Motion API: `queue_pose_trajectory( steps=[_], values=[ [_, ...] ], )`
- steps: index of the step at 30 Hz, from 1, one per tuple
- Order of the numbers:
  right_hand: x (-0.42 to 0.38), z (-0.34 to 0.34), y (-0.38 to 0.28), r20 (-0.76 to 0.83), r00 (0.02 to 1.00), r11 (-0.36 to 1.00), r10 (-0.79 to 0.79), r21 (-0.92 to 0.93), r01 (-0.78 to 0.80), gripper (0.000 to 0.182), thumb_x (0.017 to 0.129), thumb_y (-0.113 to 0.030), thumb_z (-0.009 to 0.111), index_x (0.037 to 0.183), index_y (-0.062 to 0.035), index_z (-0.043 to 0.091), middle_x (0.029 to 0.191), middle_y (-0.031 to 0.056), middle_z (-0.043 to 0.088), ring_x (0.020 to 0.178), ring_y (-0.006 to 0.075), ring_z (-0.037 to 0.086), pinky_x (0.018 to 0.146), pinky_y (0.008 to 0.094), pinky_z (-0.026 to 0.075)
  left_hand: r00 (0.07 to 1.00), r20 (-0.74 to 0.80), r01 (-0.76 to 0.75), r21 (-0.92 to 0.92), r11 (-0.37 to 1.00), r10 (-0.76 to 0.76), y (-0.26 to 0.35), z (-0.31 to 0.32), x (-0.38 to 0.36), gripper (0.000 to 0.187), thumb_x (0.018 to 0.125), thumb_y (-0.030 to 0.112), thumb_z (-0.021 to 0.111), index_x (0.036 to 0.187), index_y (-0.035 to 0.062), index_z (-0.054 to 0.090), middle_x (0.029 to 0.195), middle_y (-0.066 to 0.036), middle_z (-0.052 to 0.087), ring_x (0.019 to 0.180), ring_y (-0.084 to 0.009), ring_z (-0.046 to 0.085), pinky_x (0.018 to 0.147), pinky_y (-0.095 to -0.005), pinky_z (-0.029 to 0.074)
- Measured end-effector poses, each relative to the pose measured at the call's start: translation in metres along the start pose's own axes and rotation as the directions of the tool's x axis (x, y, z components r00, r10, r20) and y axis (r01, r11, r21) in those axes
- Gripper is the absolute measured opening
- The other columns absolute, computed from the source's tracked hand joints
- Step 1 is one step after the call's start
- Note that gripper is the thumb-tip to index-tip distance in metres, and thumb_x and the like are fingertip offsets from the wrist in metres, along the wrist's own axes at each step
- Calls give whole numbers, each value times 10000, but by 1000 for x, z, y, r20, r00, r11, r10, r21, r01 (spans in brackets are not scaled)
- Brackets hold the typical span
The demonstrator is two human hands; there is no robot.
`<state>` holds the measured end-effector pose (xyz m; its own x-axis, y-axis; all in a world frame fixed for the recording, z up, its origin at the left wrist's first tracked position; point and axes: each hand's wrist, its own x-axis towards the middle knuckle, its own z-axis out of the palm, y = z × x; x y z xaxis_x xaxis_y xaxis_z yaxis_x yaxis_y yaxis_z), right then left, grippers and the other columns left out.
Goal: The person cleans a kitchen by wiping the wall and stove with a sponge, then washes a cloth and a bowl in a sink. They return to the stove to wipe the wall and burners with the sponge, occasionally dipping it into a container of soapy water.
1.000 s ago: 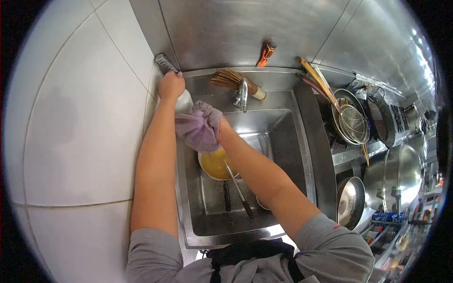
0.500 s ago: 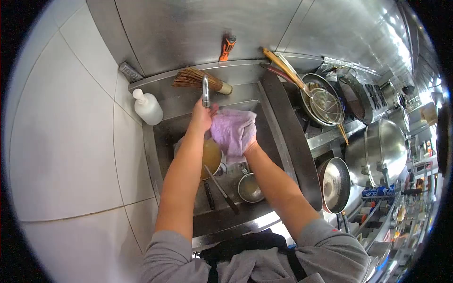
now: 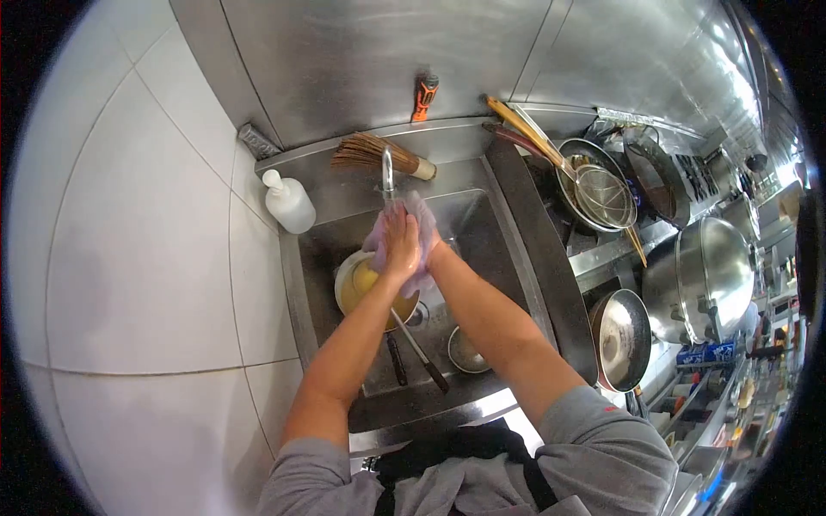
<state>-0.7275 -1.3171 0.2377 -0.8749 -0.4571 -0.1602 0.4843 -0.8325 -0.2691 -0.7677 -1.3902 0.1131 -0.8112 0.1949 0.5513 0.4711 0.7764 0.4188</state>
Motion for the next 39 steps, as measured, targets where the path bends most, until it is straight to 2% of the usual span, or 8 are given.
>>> queue_pose_trajectory(
  steps=[8,12,14,19,27,33,37,39],
  values=[
    [40,-35,16,-135,990,998,-39,-56,32,438,929,-514,480,1066,-111,585,880,70,608,798,222,574,698,366,496,949,-7,273,-477,835,-314,26,-102,22,639,1001,539,306,1315,15,492,1294,-149,528,1182,-254,507,1047,-360,365],
    [19,27,24,-141,989,918,34,-388,-87,398,912,-459,536,1082,-107,609,874,70,624,803,212,586,705,371,496,753,566,555,-820,-139,-336,-29,-53,8,611,994,477,347,1415,34,372,1453,-184,374,1323,-313,389,1102,-398,287],
    [17,45,3,-169,986,755,-15,-648,-100,414,916,-437,545,1118,-82,610,917,74,636,822,199,595,718,356,502,995,74,89,-269,959,-71,-32,-38,3,662,1003,454,304,1508,41,191,1559,-201,186,1448,-347,154,1175,-421,83],
    [-14,59,-36,-134,991,308,-8,-943,-125,490,904,-386,585,1246,-35,566,1036,95,649,889,167,602,749,326,509,817,389,478,-870,121,-426,-15,-113,44,543,903,114,558,1417,39,400,1452,-207,395,1327,-250,406,991,-368,421],
    [-54,44,-36,47,997,997,58,-57,-55,440,975,-270,400,1360,-66,464,1311,194,540,1114,349,578,1014,426,448,822,567,528,-728,437,-48,34,-192,82,341,857,234,688,1092,3,602,974,-66,644,889,-122,583,794,-306,467],
    [-54,2,-39,-107,920,303,-378,-953,13,264,886,-201,574,1055,-32,687,1012,74,674,859,166,615,796,321,497,555,829,572,-445,688,75,-11,-160,61,406,836,150,674,1193,-26,594,1112,-122,651,1038,-217,606,929,-354,466],
    [-6,-40,-2,-263,875,909,-405,-10,418,327,865,-279,559,1021,1,622,986,146,650,875,280,613,775,410,491,849,514,519,-854,-13,124,35,-148,47,413,942,205,572,1265,-50,547,1153,-156,647,1076,-281,615,985,-394,445],
    [7,-32,25,2,965,888,-261,392,240,318,872,-288,555,931,17,618,960,177,640,876,320,614,812,443,481,892,452,410,-793,451,-16,72,-140,34,392,957,209,543,1254,-47,559,1148,-157,656,1060,-272,628,962,-373,456]
  ],
)
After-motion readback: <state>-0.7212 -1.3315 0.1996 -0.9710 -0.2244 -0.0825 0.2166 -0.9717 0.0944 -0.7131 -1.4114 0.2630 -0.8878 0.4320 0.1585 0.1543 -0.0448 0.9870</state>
